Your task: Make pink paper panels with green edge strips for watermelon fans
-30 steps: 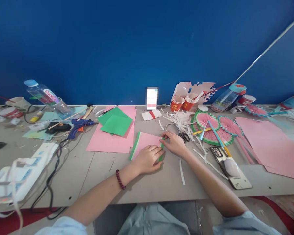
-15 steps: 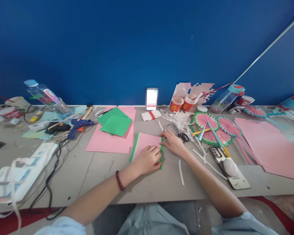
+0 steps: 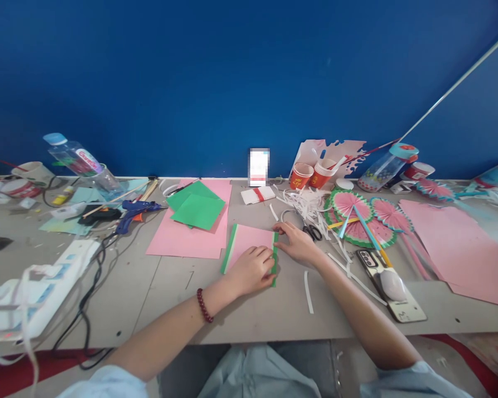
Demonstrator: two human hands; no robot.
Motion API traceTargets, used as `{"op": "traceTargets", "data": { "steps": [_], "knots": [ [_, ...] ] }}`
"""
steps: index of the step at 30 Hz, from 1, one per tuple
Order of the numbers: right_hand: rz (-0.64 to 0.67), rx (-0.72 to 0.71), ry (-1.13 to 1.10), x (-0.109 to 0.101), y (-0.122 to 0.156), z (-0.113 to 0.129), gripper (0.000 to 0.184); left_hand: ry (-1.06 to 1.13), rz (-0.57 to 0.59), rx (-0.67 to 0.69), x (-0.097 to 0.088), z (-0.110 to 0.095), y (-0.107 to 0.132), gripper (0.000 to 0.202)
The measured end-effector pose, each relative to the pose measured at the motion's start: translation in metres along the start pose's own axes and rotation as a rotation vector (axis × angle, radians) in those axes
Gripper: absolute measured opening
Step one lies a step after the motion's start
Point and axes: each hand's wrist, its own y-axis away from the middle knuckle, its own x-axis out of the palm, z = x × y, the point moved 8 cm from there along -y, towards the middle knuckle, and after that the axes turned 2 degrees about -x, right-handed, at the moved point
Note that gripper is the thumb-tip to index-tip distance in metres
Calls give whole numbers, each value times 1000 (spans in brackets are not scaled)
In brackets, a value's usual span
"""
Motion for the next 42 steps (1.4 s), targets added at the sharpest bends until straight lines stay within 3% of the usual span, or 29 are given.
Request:
{"op": "traceTargets", "data": {
  "steps": [18, 42],
  "knots": [
    [-33, 28, 31, 0, -3, 2, 21, -10, 4, 10, -1, -1, 0, 11],
    [-70, 3, -3, -1, -9, -6, 21, -8, -11, 4, -4, -2, 0, 12]
  ]
}}
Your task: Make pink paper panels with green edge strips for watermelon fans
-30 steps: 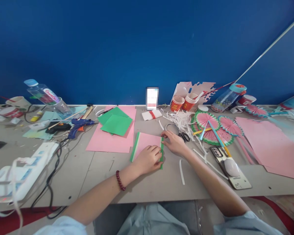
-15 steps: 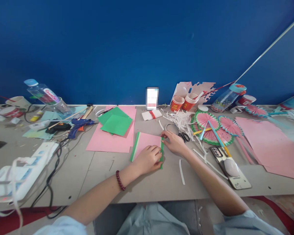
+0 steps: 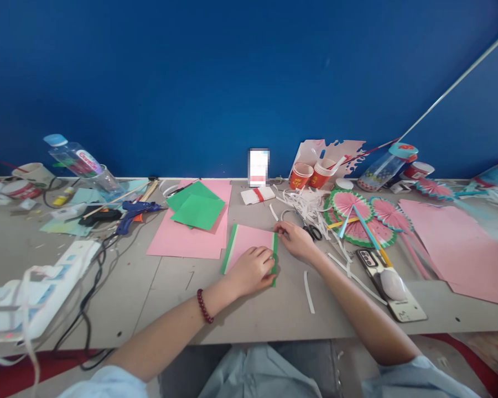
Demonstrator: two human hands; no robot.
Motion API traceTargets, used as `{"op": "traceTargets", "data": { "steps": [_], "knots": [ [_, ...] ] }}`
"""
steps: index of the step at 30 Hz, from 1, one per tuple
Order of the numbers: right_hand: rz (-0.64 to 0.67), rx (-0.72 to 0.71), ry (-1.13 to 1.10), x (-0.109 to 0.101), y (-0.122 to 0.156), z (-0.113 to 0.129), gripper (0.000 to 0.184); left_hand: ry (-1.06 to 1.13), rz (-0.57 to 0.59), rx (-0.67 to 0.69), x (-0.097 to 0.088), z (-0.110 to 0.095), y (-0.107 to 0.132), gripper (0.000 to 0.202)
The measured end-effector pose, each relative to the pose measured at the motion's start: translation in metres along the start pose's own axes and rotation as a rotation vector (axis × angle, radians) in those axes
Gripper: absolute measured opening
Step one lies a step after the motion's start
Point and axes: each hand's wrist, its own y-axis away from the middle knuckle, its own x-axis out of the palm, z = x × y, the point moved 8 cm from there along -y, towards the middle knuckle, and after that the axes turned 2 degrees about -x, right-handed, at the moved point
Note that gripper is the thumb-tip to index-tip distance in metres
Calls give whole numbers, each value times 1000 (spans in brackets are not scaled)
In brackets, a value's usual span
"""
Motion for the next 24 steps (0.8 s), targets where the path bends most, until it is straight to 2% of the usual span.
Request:
{"op": "traceTargets", "data": {
  "steps": [4, 9, 17, 24],
  "knots": [
    [-2, -2, -33, 0, 1, -2, 13, 2, -3, 2, 3, 1, 0, 13],
    [-10, 48, 26, 2, 3, 0, 26, -6, -13, 8, 3, 1, 0, 12],
    [-64, 109, 104, 2, -1, -3, 11, -13, 25, -3, 2, 1, -1, 12],
    [-113, 167, 180, 0, 0, 0, 8, 1, 38, -2, 3, 2, -1, 12]
  ]
}}
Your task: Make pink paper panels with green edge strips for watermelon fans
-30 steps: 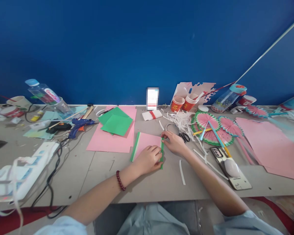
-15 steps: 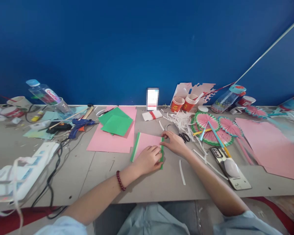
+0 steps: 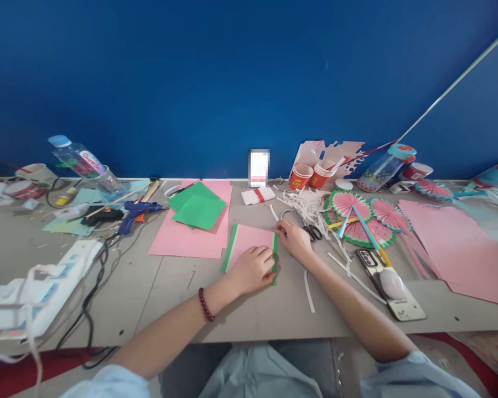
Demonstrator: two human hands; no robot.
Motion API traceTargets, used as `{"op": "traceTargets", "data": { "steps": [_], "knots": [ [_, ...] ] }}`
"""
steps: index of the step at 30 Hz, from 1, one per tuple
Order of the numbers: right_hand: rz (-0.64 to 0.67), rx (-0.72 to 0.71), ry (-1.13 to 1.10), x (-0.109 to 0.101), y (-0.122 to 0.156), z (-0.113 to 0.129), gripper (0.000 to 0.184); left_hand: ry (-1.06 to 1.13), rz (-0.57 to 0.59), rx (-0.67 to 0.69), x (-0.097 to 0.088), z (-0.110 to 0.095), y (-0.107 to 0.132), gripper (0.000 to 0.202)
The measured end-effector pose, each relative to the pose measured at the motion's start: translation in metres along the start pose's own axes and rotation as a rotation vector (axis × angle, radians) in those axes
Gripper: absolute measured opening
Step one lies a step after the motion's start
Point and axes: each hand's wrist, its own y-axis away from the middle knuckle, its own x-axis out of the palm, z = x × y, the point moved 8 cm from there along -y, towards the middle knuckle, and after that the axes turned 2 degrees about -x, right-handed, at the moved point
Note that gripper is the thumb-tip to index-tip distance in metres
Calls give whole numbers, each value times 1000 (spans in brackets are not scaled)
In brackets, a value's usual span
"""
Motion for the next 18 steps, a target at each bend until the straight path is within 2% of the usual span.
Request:
{"op": "traceTargets", "data": {
  "steps": [5, 8, 14, 18],
  "knots": [
    [-53, -48, -54, -2, 1, -4, 14, 52, -6, -6, -4, 2, 1, 12],
    [-43, -112, -121, -2, 4, -4, 17, 84, -38, -14, -5, 8, 2, 23],
    [-11, -106, -64, -3, 10, 0, 50, 37, -49, -27, 4, 17, 3, 36],
    [26, -113, -11, -2, 10, 5, 47, 21, -40, -1, 0, 11, 2, 34]
  ]
}}
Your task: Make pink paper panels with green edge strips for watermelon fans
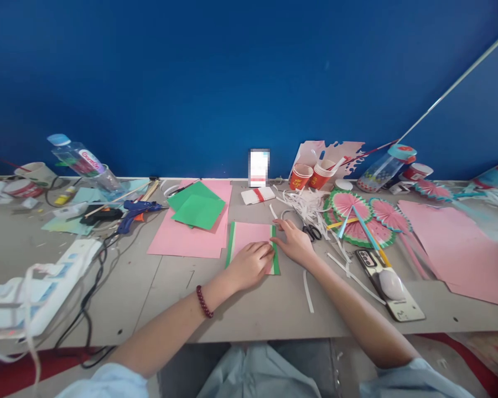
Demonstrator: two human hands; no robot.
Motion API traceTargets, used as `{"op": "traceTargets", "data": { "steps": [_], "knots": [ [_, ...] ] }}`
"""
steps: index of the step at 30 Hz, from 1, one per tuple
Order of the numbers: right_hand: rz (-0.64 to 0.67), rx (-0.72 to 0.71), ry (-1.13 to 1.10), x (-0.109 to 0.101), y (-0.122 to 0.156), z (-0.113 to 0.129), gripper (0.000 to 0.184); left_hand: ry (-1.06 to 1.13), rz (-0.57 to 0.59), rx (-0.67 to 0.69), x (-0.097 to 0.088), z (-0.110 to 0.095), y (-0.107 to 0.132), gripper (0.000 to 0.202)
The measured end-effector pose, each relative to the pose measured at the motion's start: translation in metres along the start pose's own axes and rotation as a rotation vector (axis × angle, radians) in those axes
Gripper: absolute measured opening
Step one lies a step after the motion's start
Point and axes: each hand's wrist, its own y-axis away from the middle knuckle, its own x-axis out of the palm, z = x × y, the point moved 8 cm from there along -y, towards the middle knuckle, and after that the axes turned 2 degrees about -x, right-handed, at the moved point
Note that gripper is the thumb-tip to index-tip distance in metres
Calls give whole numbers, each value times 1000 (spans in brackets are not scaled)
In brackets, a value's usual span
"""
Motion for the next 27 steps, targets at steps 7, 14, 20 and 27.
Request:
{"op": "traceTargets", "data": {
  "steps": [7, 14, 20, 27],
  "knots": [
    [3, 25, -14, 1, -1, -3, 44, -3, 73, 114, -8, -20, -1, 23],
    [15, 37, -15, 0, -1, -1, 40, 6, 131, 196, -15, -36, 3, 10],
    [6, 37, -12, 1, -2, -4, 38, 44, 82, 310, -18, -54, 12, 15],
    [-5, -14, 43, -1, 2, 4, 36, 33, -63, -31, -18, -13, 1, 18]
  ]
}}
